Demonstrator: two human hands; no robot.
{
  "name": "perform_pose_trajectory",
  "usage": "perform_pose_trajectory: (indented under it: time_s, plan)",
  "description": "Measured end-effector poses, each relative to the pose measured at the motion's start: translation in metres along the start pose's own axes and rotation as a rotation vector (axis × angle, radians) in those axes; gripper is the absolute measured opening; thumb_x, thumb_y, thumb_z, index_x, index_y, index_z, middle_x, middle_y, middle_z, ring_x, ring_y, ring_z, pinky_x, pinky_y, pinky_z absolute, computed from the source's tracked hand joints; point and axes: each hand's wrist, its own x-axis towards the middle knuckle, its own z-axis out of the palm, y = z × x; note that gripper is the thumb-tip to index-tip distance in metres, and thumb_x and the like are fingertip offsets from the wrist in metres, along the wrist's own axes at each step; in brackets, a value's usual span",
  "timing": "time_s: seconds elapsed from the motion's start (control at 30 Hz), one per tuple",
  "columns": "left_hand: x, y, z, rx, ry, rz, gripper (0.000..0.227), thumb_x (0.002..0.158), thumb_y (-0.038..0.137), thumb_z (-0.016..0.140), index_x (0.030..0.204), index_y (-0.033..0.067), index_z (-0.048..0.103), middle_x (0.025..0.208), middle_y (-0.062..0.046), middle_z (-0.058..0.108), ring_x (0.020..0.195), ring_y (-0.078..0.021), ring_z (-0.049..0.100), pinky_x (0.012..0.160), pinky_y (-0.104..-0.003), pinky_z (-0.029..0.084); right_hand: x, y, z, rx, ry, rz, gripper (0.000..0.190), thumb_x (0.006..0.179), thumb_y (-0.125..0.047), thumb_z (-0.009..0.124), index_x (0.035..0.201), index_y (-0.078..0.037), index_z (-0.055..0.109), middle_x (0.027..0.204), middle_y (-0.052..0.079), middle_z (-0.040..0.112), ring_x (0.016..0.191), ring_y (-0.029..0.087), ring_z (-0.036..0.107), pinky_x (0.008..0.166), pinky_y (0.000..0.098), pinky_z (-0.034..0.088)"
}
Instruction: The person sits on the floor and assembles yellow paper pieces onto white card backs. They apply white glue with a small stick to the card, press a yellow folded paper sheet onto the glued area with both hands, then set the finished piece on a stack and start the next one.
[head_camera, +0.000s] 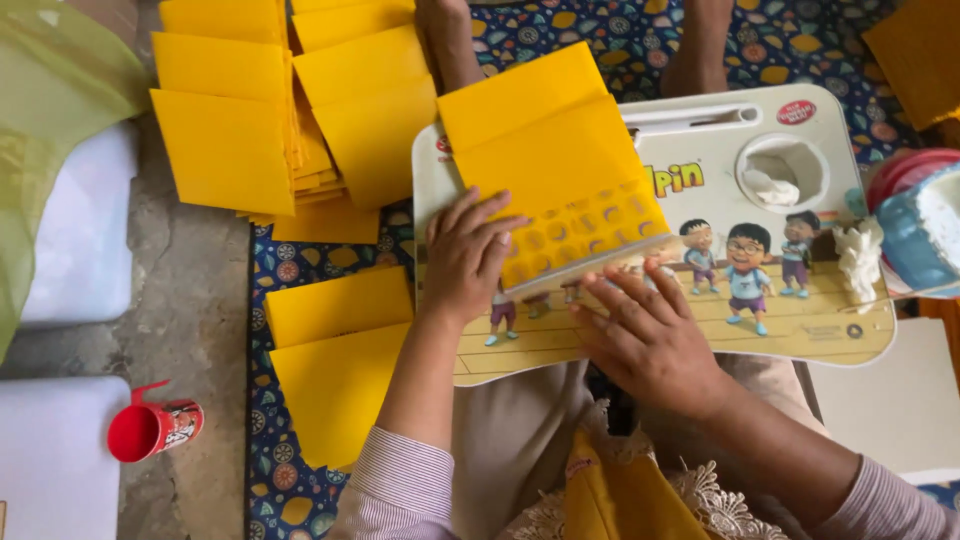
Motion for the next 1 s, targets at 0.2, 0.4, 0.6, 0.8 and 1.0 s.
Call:
perform_pose_trajectory:
  time_s: [0.2,0.4,0.6,0.8,1.0]
  plan:
    - [-0.002,0.0,-0.005,-0.171,0.062,-0.022,0.083,0.1,0.07,-0.006,0.161,0.0307,0.033,0.163,0.001,0.041,0.15,-0.0215,0.039,0.124,-0.044,0.018,0.007,0.014,0.016,0.027,-0.228,0.043,0.086,0.092,-0.078,0.031,0.156,-0.023,0.048,0.17,0.016,0.03,0.159,0.038,0.018,0.126,0.0615,-0.002]
    - [0.0,-0.001,-0.009,-0.181,0.067,-0.015,0.104,0.085,0.082,-0.016,0.164,0.0264,0.024,0.167,-0.005,0.033,0.147,-0.025,0.044,0.122,-0.05,0.026,0.001,0.051,0.035,0.047,-0.424,0.009,0.091,0.091,-0.084,0.02,0.162,-0.028,0.033,0.174,0.018,0.012,0.16,0.037,0.002,0.124,0.0641,-0.01]
    - [0.0,0.001,-0.006,-0.146,0.066,-0.023,0.106,0.086,0.085,-0.009,0.162,0.0193,0.025,0.163,-0.013,0.038,0.142,-0.0296,0.049,0.12,-0.055,0.028,0.01,0.054,0.043,0.047,-0.435,-0.027,0.094,0.093,-0.082,0.014,0.165,-0.024,0.024,0.174,0.018,0.008,0.16,0.036,0.001,0.12,0.0688,-0.009]
    - [0.002,0.004,-0.009,-0.132,0.053,-0.044,0.102,0.087,0.084,-0.005,0.161,0.0216,0.026,0.165,-0.011,0.035,0.145,-0.0283,0.047,0.12,-0.054,0.029,0.014,0.054,0.041,0.018,-0.516,-0.043,0.094,0.093,-0.083,0.009,0.166,-0.025,0.019,0.174,0.016,0.007,0.16,0.033,0.001,0.121,0.0684,-0.009]
    - [0.001,0.009,-0.01,-0.109,0.051,-0.065,0.098,0.089,0.084,0.001,0.16,0.022,0.028,0.166,-0.012,0.033,0.146,-0.0291,0.045,0.12,-0.055,0.028,0.016,0.054,0.042,-0.015,-0.558,-0.045,0.092,0.095,-0.082,0.006,0.166,-0.026,0.02,0.174,0.015,0.011,0.161,0.033,0.003,0.121,0.0694,-0.008]
